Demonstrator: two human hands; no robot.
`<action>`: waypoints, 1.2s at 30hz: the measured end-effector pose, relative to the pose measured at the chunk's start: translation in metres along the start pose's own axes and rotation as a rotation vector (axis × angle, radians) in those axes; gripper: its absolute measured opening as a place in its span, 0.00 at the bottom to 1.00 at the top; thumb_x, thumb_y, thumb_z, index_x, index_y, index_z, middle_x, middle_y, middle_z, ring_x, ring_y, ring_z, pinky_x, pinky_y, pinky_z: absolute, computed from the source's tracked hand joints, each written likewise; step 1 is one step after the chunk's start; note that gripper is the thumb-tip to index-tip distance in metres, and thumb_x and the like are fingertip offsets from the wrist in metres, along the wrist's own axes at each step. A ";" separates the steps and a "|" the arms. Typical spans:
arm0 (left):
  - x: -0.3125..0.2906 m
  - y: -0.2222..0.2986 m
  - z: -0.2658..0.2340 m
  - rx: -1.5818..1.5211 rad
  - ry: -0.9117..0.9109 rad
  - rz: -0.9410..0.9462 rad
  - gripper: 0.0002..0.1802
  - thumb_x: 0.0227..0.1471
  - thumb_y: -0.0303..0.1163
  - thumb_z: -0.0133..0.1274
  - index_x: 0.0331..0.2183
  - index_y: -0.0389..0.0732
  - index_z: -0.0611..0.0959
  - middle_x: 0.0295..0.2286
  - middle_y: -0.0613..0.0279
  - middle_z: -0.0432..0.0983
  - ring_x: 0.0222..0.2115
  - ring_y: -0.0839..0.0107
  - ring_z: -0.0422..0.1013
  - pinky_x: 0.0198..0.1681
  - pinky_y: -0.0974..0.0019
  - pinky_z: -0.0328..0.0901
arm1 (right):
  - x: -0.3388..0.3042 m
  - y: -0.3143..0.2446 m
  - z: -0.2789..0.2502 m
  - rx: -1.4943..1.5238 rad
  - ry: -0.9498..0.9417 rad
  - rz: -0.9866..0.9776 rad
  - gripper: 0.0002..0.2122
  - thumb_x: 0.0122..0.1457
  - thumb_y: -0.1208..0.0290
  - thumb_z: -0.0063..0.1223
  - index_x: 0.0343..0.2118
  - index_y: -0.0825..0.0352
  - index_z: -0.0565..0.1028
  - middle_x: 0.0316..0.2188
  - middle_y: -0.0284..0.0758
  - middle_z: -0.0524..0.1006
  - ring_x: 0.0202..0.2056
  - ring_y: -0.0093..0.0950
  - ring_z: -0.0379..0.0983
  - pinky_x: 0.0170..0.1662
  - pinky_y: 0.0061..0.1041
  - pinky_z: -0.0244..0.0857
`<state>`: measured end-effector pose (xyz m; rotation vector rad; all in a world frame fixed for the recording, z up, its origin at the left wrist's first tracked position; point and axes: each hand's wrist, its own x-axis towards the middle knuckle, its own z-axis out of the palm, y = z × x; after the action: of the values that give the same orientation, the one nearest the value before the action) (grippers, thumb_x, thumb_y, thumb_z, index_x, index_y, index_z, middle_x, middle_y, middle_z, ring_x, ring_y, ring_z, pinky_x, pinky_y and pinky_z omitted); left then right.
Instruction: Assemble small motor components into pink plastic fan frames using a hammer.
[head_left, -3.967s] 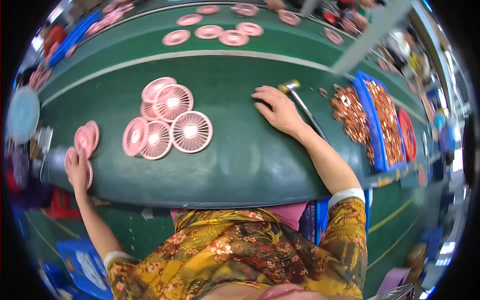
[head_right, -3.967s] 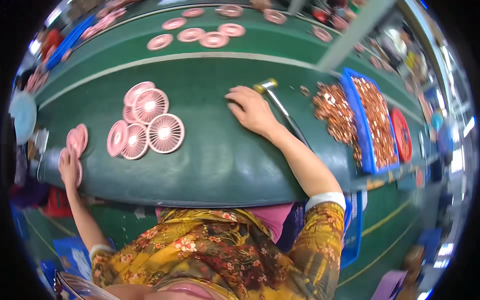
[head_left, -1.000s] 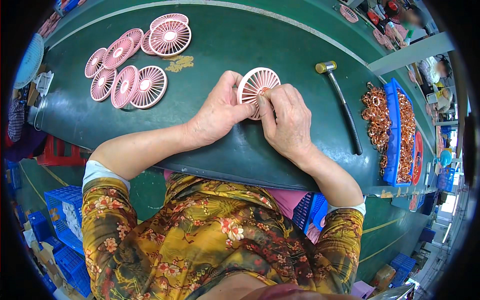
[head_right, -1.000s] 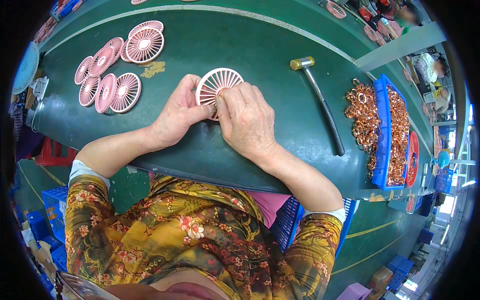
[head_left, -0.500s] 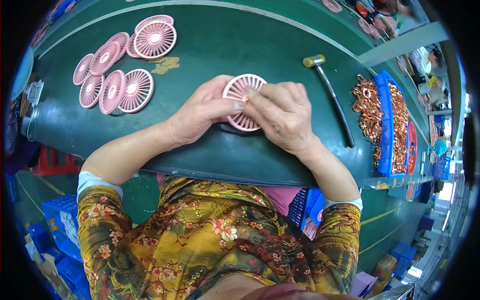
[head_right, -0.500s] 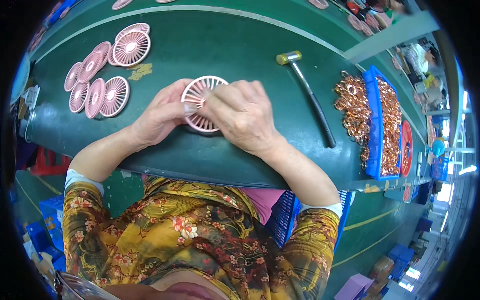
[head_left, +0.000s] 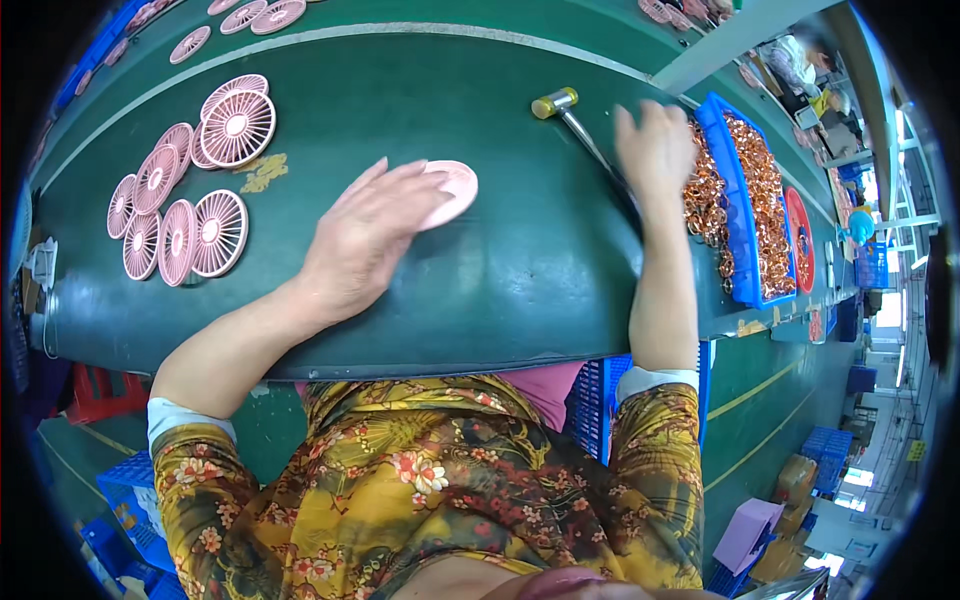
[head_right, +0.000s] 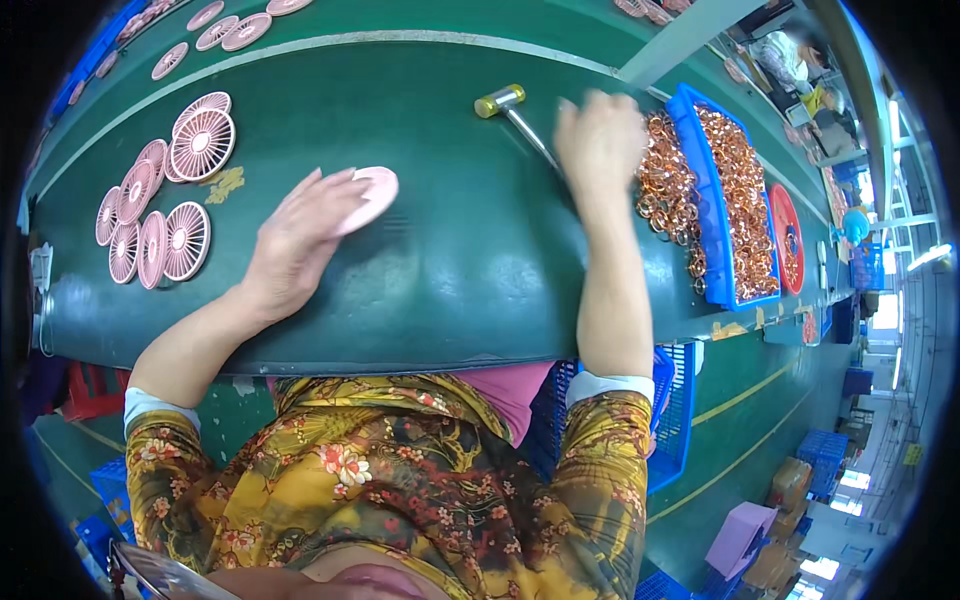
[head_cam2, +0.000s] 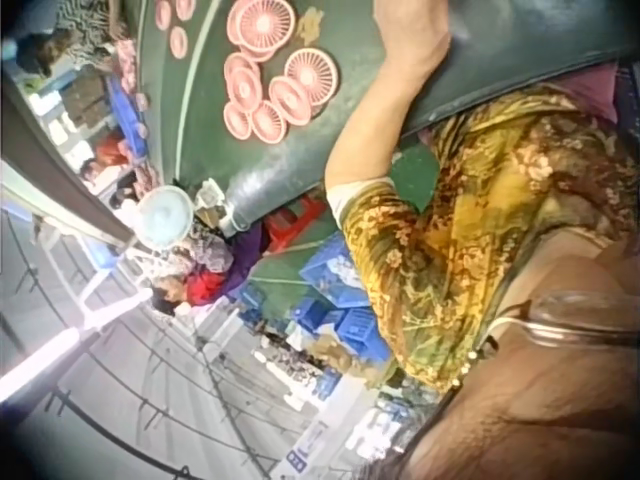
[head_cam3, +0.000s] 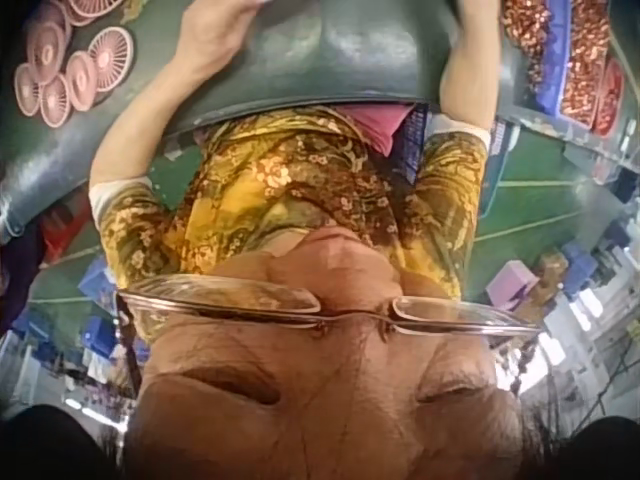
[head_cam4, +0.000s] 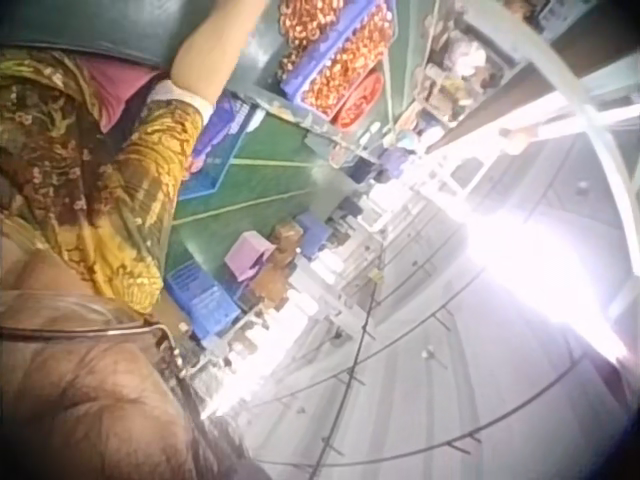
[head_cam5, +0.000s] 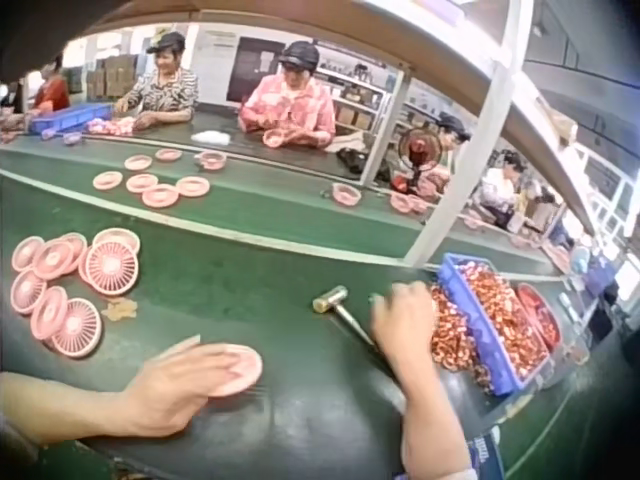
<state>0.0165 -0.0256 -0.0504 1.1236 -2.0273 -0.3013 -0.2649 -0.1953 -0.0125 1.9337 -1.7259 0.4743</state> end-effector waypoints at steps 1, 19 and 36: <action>-0.004 -0.003 0.001 0.107 -0.046 0.025 0.23 0.47 0.17 0.54 0.46 0.46 0.77 0.50 0.52 0.71 0.55 0.49 0.63 0.61 0.44 0.50 | 0.005 0.011 0.001 -0.135 -0.143 0.061 0.15 0.52 0.57 0.57 0.34 0.65 0.79 0.34 0.41 0.78 0.39 0.39 0.76 0.40 0.39 0.71; -0.005 -0.103 -0.086 1.006 0.278 -0.591 0.40 0.49 0.58 0.52 0.58 0.46 0.66 0.59 0.42 0.53 0.62 0.45 0.46 0.60 0.34 0.41 | 0.000 0.021 0.033 0.422 -0.284 -0.048 0.14 0.60 0.59 0.45 0.32 0.67 0.75 0.29 0.51 0.77 0.35 0.51 0.74 0.40 0.46 0.66; 0.005 -0.060 -0.074 0.517 0.396 -0.377 0.13 0.51 0.28 0.56 0.40 0.36 0.76 0.31 0.53 0.71 0.32 0.56 0.71 0.37 0.58 0.66 | 0.002 0.023 0.026 0.544 -0.181 -0.111 0.11 0.54 0.62 0.54 0.28 0.67 0.79 0.31 0.42 0.78 0.34 0.39 0.75 0.40 0.36 0.68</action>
<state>0.1059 -0.0526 -0.0305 1.7329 -1.5667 0.2661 -0.2894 -0.2140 -0.0294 2.5026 -1.7059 0.8151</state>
